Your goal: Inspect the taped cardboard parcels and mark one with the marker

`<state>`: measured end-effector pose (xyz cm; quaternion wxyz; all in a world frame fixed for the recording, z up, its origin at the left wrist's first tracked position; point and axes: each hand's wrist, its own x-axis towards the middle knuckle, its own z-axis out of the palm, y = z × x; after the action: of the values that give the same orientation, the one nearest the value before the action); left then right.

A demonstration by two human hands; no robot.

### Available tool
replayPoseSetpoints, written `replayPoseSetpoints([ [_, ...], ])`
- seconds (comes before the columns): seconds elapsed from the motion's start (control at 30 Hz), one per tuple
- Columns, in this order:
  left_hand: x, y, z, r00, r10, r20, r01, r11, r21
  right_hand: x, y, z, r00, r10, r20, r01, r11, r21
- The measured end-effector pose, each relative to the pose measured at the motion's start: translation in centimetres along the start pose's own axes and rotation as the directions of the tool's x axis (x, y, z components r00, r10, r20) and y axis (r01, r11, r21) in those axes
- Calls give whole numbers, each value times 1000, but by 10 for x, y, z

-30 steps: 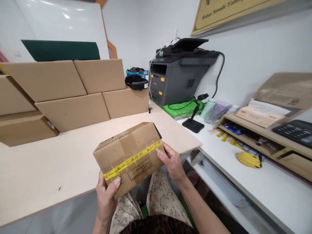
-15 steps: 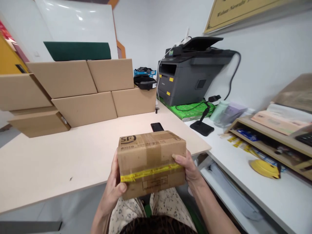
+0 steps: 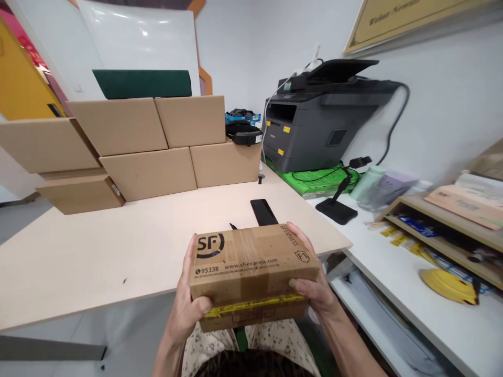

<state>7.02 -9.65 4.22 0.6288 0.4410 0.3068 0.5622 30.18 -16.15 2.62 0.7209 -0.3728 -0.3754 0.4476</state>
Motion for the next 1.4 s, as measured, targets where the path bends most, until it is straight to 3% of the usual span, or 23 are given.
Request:
replayPoseSetpoints([
  [0.23,-4,-2,3,999,-2,-48,-3,996,-94,-5,9,-11,988,-153,3,151,971,-186],
  [0.37,-7,-2,1,1000,25,5,-24,995,-96,-4,14,-16,985,-173,-6,171,980,-106],
  [0.57,1,-4,-3,989,-128,70,135,986,-103,-5,13,-12,996,-57,-68,62,995,77],
  [0.73,8,-4,-3,982,-113,154,127,988,-84,-13,7,-12,994,62,-84,-54,994,99],
  [0.93,13,-5,-4,919,-172,353,213,974,-79,-11,8,-18,989,14,-147,3,993,116],
  [1.1,21,-11,-3,922,-197,332,240,966,-94,-9,15,-19,979,91,-185,-43,968,247],
  [1.27,22,-15,0,873,-272,405,345,931,-119,-8,18,-28,964,169,-206,-111,957,268],
  [1.4,22,-18,4,890,-266,370,343,926,-160,-5,15,-28,934,243,-262,-157,938,308],
])
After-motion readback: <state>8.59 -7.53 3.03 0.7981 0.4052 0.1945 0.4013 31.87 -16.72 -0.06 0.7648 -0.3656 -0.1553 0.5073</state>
